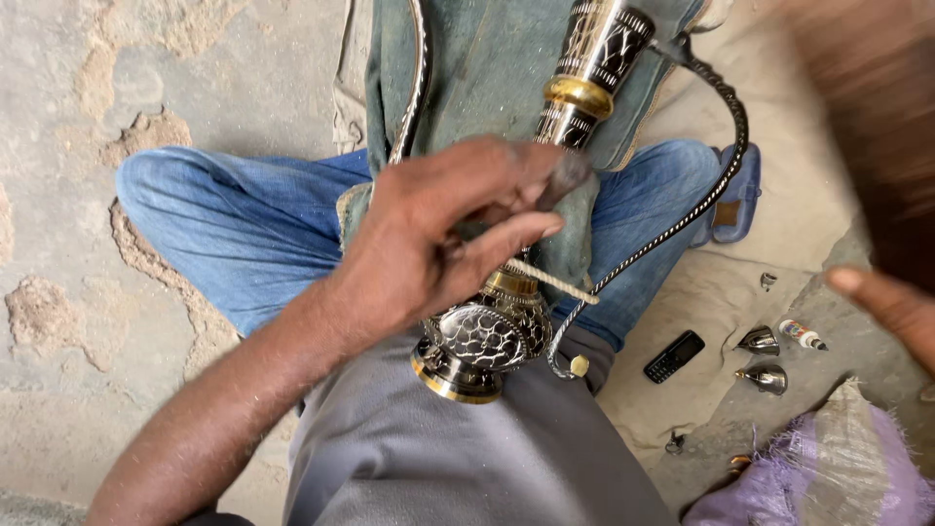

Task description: The person sits cross-legged on the floor and uses a hammer and chisel to shape and decorate a silver-colored metal vessel with a curved handle. They repeatedly reposition the chisel and strike it with the hammer to create patterns on the vessel's surface.

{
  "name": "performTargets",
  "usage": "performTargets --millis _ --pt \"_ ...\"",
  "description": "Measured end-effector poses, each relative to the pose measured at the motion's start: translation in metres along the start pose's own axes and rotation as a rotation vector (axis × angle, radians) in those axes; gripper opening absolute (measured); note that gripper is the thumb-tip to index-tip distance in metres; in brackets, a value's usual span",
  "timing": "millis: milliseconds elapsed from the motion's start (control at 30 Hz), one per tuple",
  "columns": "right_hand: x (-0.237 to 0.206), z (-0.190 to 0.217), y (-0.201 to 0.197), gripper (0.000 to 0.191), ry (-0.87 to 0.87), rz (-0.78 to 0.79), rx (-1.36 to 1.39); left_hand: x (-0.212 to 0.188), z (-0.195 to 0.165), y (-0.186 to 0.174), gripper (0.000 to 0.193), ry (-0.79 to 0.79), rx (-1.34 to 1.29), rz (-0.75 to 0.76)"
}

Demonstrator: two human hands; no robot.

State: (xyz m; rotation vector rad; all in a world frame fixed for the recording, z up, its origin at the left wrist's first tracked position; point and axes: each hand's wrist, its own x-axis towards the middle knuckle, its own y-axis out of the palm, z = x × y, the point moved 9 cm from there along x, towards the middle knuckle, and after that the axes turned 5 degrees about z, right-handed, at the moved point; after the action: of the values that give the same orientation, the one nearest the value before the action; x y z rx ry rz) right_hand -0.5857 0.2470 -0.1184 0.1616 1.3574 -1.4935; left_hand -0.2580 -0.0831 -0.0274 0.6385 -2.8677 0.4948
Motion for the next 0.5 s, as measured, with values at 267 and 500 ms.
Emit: performTargets --millis 267,500 --pt "-0.063 0.143 0.016 0.057 -0.446 -0.196 0.838 0.035 -0.013 0.017 0.041 0.092 0.155 0.298" --pt "-0.081 0.188 0.001 0.027 -0.330 -0.497 0.153 0.041 -0.014 0.038 0.036 0.013 0.189 0.404"
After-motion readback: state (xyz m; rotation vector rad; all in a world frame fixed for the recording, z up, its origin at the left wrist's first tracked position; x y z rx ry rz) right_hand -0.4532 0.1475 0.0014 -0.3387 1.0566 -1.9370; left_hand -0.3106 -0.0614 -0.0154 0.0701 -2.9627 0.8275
